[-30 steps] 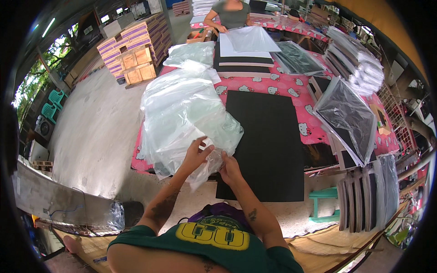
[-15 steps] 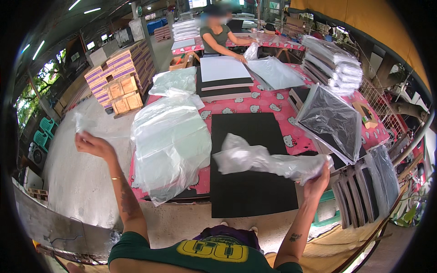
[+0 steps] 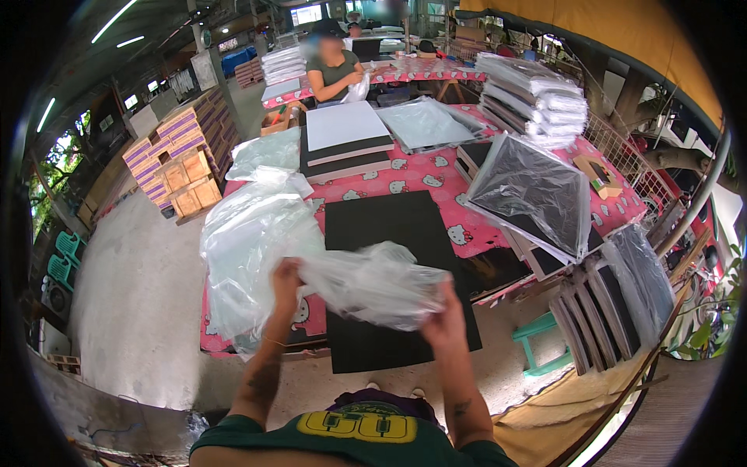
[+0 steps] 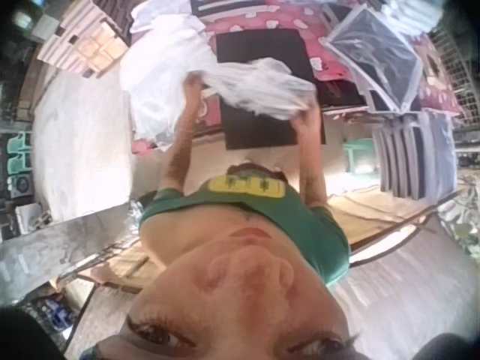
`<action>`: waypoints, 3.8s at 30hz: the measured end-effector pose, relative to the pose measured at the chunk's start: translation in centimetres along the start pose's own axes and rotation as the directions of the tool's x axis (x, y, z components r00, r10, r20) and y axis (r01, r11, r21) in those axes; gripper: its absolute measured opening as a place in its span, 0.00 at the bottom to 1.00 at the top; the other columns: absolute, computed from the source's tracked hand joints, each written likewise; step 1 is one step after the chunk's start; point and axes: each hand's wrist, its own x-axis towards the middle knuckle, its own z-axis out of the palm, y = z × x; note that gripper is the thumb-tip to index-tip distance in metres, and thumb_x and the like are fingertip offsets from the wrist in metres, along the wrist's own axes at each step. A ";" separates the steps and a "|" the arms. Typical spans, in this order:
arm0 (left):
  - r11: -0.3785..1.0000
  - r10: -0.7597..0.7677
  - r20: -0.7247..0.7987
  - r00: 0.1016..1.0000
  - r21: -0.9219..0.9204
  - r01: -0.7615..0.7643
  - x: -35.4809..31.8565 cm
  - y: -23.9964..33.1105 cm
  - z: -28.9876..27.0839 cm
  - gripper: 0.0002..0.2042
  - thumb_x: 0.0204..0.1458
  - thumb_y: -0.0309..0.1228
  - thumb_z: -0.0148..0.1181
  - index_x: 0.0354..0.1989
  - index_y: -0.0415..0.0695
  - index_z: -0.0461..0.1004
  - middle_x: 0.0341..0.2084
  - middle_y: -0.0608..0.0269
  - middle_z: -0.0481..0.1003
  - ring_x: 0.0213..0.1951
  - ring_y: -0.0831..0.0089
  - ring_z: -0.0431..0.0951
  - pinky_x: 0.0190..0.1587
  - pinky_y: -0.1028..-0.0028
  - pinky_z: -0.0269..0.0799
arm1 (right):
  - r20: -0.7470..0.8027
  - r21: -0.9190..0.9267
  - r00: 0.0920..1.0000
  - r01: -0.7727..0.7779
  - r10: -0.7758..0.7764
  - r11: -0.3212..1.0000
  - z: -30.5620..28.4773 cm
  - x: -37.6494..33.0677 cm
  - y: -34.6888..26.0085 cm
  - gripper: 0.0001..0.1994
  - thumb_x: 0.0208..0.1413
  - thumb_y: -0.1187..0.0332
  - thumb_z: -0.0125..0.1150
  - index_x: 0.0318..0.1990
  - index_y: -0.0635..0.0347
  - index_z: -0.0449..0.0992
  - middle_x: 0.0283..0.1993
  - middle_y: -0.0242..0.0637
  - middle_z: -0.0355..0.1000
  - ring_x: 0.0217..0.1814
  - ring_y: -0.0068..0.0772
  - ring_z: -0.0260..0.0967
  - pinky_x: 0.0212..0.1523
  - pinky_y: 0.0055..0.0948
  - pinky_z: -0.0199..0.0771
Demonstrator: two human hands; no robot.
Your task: The person places black panels into plastic bags and stacks the bagged items on a workspace table.
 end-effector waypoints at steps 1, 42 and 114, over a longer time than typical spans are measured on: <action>0.987 -0.162 -0.126 0.979 -0.019 0.161 2.4 -0.1 -2.3 0.08 0.56 0.28 0.52 0.32 0.37 0.75 0.22 0.63 0.73 0.24 0.74 0.73 0.24 0.72 0.71 | 0.110 0.178 0.993 0.021 -0.041 0.984 -7.6 1.9 -4.2 0.18 0.60 0.53 0.52 0.45 0.59 0.72 0.38 0.37 0.73 0.37 0.31 0.72 0.39 0.32 0.77; 0.816 -0.145 0.100 0.984 0.575 0.062 -7.4 5.0 -3.0 0.09 0.53 0.29 0.56 0.37 0.35 0.71 0.29 0.57 0.74 0.33 0.72 0.71 0.36 0.70 0.67 | 0.466 -0.173 0.879 -0.025 0.104 0.985 -3.3 -0.5 -9.4 0.24 0.54 0.75 0.52 0.60 0.53 0.59 0.47 0.39 0.68 0.43 0.34 0.68 0.43 0.35 0.73; 0.783 -0.613 0.091 0.785 -0.064 0.619 -18.9 0.3 -2.7 0.11 0.49 0.20 0.52 0.42 0.43 0.70 0.28 0.61 0.73 0.25 0.70 0.76 0.28 0.69 0.74 | -0.133 -0.886 0.938 -0.257 0.319 0.387 -21.4 -6.1 -14.3 0.19 0.42 0.76 0.58 0.47 0.63 0.70 0.35 0.39 0.70 0.30 0.30 0.68 0.25 0.29 0.73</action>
